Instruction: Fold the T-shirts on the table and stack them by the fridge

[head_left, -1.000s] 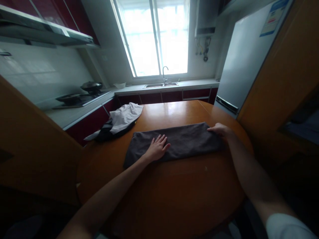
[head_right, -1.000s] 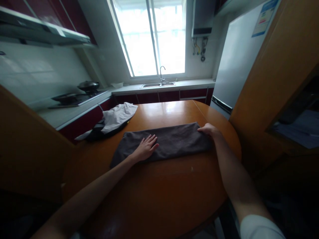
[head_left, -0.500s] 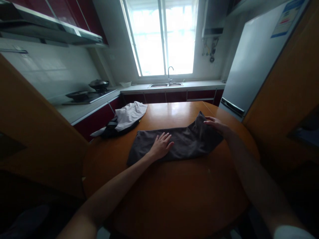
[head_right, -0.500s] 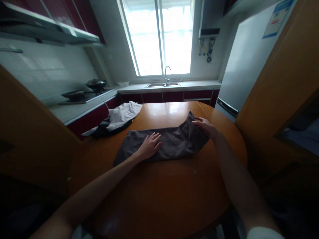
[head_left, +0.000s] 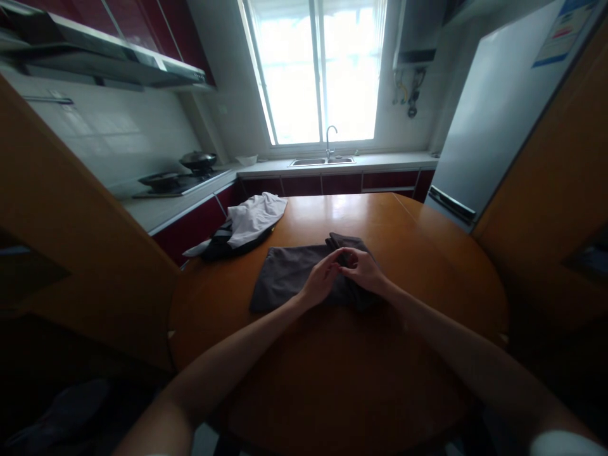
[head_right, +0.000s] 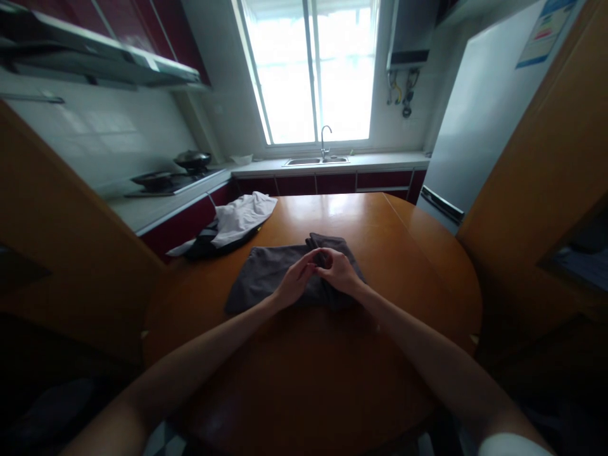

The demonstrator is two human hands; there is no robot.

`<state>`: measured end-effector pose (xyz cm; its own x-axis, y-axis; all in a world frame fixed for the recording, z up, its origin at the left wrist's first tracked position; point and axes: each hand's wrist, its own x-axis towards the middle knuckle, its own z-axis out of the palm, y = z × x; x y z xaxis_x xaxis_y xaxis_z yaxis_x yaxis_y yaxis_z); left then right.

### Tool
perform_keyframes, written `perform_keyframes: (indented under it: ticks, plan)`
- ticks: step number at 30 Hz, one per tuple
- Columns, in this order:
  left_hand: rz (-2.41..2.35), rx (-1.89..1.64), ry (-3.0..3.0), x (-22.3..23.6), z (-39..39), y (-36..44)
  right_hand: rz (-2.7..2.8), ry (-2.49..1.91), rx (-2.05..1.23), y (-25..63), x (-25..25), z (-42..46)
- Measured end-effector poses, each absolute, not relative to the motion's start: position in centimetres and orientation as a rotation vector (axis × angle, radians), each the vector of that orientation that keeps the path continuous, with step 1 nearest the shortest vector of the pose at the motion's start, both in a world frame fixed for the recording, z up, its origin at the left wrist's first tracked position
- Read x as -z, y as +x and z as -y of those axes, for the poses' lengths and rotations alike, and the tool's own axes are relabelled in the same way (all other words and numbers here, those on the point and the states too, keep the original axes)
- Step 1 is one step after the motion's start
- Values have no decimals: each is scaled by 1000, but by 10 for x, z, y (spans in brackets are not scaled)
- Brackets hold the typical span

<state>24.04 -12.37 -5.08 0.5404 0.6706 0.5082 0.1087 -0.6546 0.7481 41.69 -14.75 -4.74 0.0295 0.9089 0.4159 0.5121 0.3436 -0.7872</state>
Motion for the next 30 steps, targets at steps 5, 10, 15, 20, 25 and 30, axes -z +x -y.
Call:
perform_keyframes:
  ticks: [5,10,15,20,25,30]
  plan:
    - [-761,-1047,2069,54,120,240,1672,-1310,-682,413,57,152]
    - [-728,-1036,1961,56,118,242,1584,-1133,-1079,422,43,157]
    - [-838,-1184,1872,40,107,238,1531,-1044,-902,432,20,159]
    - [-924,-1204,1808,-6,94,201,1588,-1083,-445,424,9,171]
    - [-1041,-1020,1823,-36,75,143,2049,-990,-232,410,20,184]
    - [-1195,-721,1739,-34,54,101,2406,-1057,-223,403,38,186]
